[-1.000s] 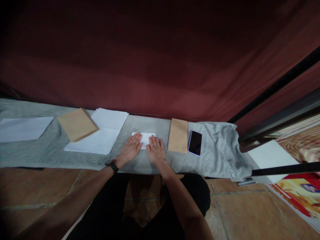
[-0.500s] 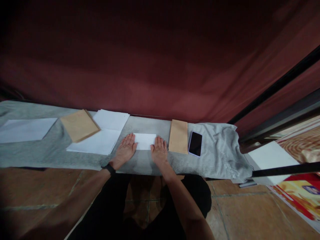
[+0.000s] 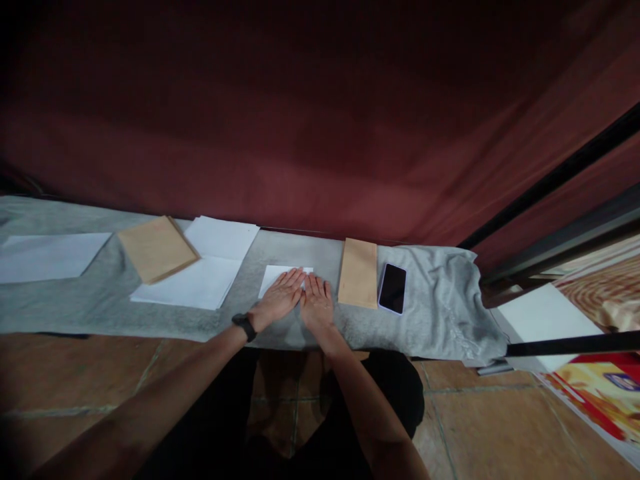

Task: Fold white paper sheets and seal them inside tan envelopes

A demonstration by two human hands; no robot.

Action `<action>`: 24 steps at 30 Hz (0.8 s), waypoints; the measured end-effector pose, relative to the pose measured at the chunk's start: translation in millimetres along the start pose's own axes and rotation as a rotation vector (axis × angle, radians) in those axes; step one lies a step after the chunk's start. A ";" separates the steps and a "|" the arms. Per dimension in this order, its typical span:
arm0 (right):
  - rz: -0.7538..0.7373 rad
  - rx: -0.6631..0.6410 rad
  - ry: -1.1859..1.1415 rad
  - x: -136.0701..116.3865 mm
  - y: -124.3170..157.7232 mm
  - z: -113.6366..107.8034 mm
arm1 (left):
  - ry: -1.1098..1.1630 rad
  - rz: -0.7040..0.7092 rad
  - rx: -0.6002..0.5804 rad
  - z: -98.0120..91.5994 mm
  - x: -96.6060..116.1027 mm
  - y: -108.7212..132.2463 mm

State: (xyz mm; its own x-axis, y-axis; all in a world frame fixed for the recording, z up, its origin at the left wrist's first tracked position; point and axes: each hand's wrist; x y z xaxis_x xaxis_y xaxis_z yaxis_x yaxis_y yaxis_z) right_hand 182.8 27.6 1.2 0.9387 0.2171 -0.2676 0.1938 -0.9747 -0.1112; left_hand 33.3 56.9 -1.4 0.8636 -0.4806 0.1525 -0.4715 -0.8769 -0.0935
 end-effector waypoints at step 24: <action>-0.015 0.057 -0.046 8.0 -12.2 -3.0 | -0.050 -0.275 0.082 -7.4 -33.4 17.1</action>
State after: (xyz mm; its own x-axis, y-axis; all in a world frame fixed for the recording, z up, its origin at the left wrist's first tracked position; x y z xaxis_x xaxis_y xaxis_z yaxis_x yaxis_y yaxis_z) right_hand 188.8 41.1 3.2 0.9215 0.2347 -0.3094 0.1896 -0.9672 -0.1690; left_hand -4.9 57.8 -0.8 0.9658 -0.2217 0.1343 -0.2038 -0.9696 -0.1352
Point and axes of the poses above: each hand's wrist, its own y-axis away from the middle knuckle, its own z-axis out of the palm, x = y × z, and after that the axes turned 2 degrees about -y, right-handed
